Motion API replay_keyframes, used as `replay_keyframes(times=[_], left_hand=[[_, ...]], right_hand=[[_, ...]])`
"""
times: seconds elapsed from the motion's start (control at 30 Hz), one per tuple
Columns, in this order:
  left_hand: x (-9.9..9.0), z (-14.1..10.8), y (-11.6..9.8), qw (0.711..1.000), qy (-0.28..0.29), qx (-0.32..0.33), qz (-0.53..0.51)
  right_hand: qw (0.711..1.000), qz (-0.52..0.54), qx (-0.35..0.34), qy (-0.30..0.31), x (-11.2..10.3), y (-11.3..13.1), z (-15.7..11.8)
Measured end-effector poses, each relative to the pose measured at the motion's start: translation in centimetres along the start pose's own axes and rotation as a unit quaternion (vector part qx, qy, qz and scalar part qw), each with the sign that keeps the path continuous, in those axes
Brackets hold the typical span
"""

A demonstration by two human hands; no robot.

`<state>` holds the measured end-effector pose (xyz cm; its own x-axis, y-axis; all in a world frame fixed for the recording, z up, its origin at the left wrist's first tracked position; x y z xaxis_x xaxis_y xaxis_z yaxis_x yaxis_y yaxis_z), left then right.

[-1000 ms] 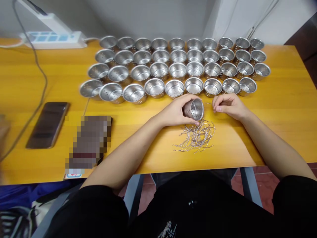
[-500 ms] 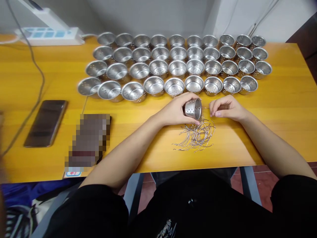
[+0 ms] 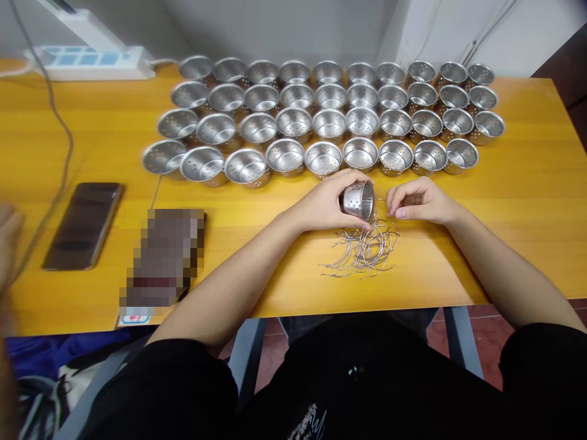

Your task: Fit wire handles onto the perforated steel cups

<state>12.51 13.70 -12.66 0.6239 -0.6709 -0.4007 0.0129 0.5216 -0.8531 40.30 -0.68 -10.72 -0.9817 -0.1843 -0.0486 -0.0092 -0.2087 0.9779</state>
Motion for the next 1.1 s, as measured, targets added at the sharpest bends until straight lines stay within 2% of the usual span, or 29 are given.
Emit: replay_keyframes(times=[0.37,1.1], left_hand=[[-0.1,0.0,-0.1,1.000,0.003,0.011,0.001],[-0.1,0.0,0.2,1.000,0.005,0.011,0.006]], right_hand=[[1.000,0.002,-0.020,0.008,0.7,0.4,0.0],[0.999,-0.026,-0.033,-0.034,1.3,0.3,-0.2]])
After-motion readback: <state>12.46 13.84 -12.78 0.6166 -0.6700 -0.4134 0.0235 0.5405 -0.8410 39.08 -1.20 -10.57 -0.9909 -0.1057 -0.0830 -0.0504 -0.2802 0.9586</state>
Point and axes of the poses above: each hand's wrist, its own z-axis towards the middle knuckle, its own x-axis out of the palm, y = z × x, the point moved 1 cm from there along z, towards the middle knuckle, and after that the axes turned 11 degrees about -y, right-handed, at the moved point
